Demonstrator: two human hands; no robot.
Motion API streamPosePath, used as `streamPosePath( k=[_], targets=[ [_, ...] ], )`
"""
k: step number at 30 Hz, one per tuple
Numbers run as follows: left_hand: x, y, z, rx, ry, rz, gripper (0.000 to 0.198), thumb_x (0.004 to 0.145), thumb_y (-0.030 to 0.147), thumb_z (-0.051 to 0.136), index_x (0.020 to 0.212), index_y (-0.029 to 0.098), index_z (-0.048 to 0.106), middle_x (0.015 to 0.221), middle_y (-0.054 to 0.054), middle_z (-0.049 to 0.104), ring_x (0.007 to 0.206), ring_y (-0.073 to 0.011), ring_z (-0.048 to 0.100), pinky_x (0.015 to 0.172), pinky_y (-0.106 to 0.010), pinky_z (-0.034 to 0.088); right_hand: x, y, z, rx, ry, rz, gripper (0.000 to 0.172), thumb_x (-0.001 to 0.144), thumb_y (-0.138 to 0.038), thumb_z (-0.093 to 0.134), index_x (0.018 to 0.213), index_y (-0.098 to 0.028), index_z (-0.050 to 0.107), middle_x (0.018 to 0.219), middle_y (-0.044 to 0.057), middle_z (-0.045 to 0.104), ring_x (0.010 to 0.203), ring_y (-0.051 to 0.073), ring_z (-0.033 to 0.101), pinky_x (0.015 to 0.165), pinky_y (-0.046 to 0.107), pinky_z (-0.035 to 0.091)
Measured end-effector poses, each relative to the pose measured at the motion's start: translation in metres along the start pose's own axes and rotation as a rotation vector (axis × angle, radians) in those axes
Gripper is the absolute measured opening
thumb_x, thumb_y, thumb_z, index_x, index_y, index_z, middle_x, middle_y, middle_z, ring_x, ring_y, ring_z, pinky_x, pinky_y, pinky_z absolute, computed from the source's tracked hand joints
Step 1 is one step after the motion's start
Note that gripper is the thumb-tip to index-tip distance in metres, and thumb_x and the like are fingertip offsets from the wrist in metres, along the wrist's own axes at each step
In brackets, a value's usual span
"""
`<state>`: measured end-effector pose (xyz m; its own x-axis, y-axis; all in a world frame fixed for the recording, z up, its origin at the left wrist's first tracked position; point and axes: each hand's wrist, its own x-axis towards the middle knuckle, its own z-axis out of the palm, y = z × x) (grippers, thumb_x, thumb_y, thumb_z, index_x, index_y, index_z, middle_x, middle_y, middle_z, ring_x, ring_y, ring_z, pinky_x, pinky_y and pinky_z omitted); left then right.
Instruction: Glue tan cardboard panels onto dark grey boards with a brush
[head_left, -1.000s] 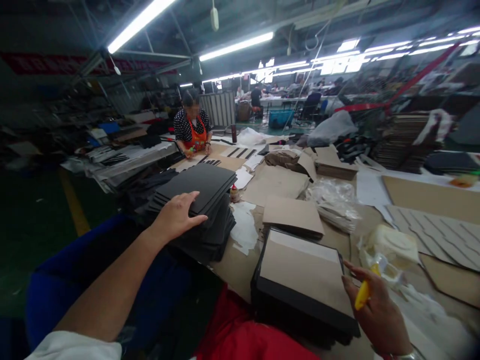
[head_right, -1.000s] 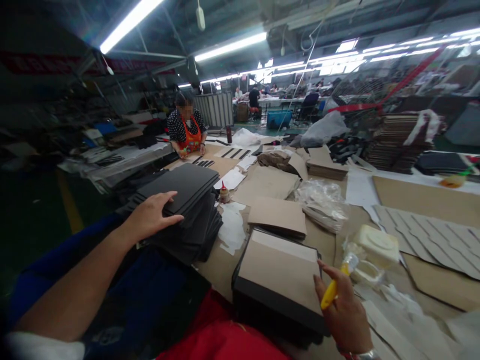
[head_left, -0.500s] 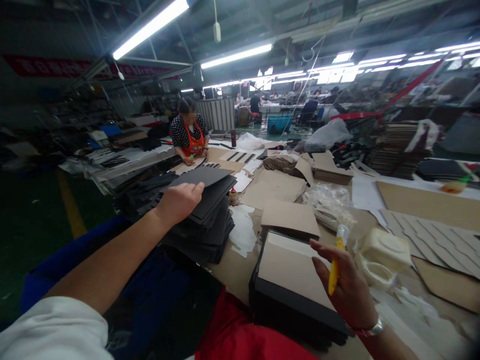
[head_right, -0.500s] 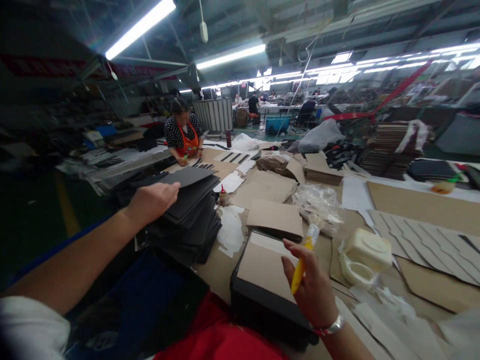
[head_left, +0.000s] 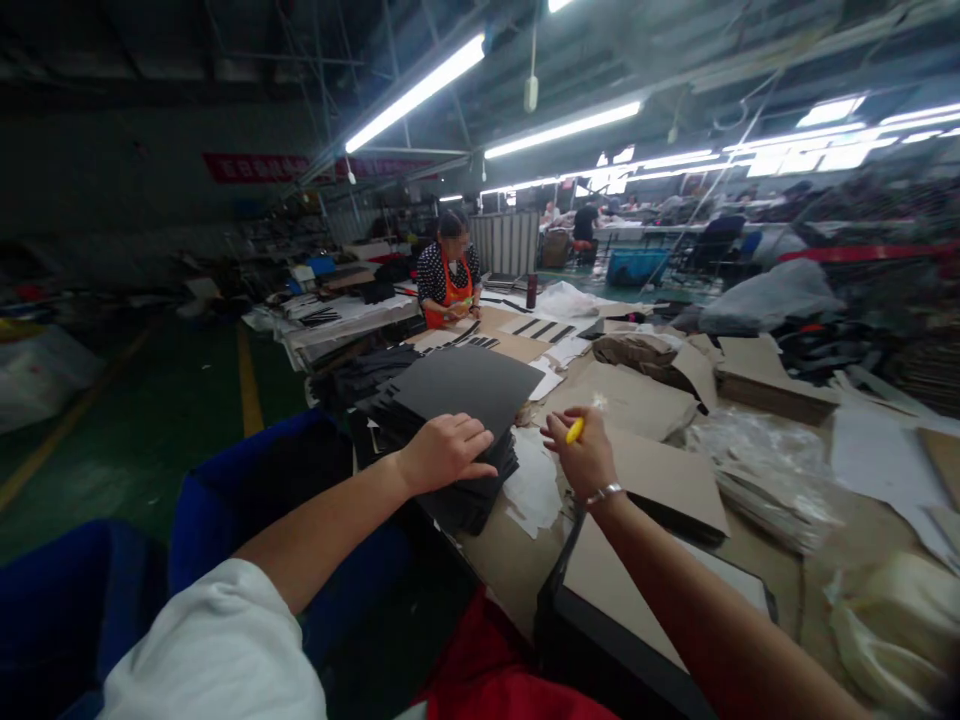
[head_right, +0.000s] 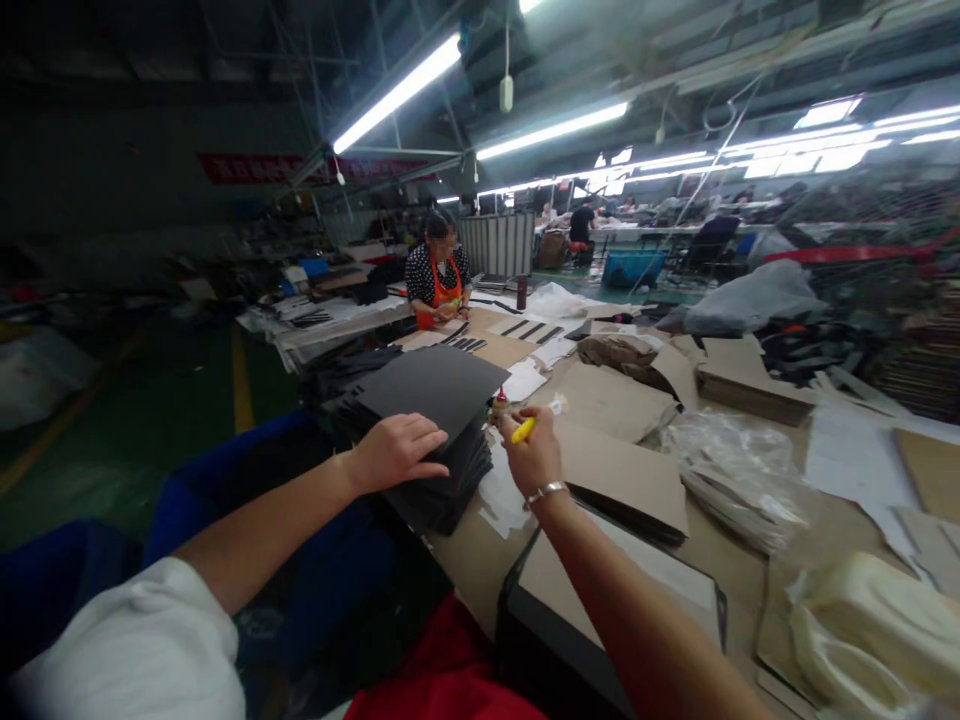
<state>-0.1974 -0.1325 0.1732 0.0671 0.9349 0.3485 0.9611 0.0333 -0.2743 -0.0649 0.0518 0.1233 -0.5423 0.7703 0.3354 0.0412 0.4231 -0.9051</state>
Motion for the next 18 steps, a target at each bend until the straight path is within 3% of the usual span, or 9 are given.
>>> streamPosePath(
  k=[3,5,7,9,12,18],
  targets=[
    [-0.002,-0.043,-0.004,-0.155,0.133,-0.359,0.047,0.085,0.053,0.045,0.11,0.016,0.06,0.109,-0.013,0.061,0.103,-0.0236,0.055,0.092,-0.035,0.041,0.035,-0.015,0.044,0.102,0.018,0.219,0.04,0.074,-0.048,0.057,0.099,-0.021,0.041,0.084,0.002,0.061,0.063,0.014,0.062,0.055,0.029,0.052],
    [0.001,-0.083,-0.004,-0.22,0.147,-0.664,0.045,0.084,0.048,0.047,0.11,0.014,0.06,0.111,-0.013,0.061,0.103,-0.0238,0.055,0.092,-0.034,0.041,0.048,-0.021,0.062,-0.005,0.047,0.224,0.041,0.069,-0.046,0.062,0.096,-0.021,0.044,0.078,0.001,0.058,0.064,0.014,0.059,0.059,0.029,0.05],
    [0.007,-0.123,0.0,-0.296,-0.028,-0.843,0.037,0.081,0.041,0.052,0.101,0.013,0.065,0.104,-0.012,0.065,0.097,-0.0235,0.058,0.086,-0.031,0.043,0.055,-0.025,0.072,-0.137,0.081,0.18,0.04,0.066,-0.041,0.065,0.094,-0.02,0.045,0.078,0.002,0.057,0.067,0.016,0.057,0.065,0.031,0.049],
    [0.011,-0.151,0.005,-0.37,-0.174,-0.892,0.03,0.079,0.038,0.054,0.087,0.014,0.069,0.09,-0.009,0.068,0.086,-0.0219,0.06,0.077,-0.028,0.044,0.06,-0.027,0.074,-0.214,0.098,0.144,0.039,0.067,-0.037,0.065,0.095,-0.02,0.045,0.078,0.003,0.057,0.071,0.017,0.056,0.07,0.032,0.047],
    [0.014,-0.166,0.012,-0.479,-0.218,-0.884,0.028,0.075,0.041,0.058,0.071,0.015,0.068,0.073,-0.006,0.066,0.073,-0.0192,0.059,0.064,-0.025,0.043,0.07,-0.032,0.07,-0.28,0.09,0.087,0.036,0.07,-0.034,0.062,0.098,-0.019,0.044,0.078,0.004,0.057,0.074,0.019,0.056,0.073,0.034,0.044],
    [0.022,-0.16,0.014,-0.748,-0.21,-1.051,0.027,0.073,0.042,0.061,0.082,0.017,0.064,0.072,-0.004,0.061,0.067,-0.0158,0.055,0.056,-0.024,0.043,0.095,-0.04,0.066,-0.318,0.12,0.034,0.031,0.07,-0.028,0.06,0.095,-0.019,0.043,0.071,0.001,0.052,0.072,0.019,0.056,0.073,0.035,0.044]
  ],
)
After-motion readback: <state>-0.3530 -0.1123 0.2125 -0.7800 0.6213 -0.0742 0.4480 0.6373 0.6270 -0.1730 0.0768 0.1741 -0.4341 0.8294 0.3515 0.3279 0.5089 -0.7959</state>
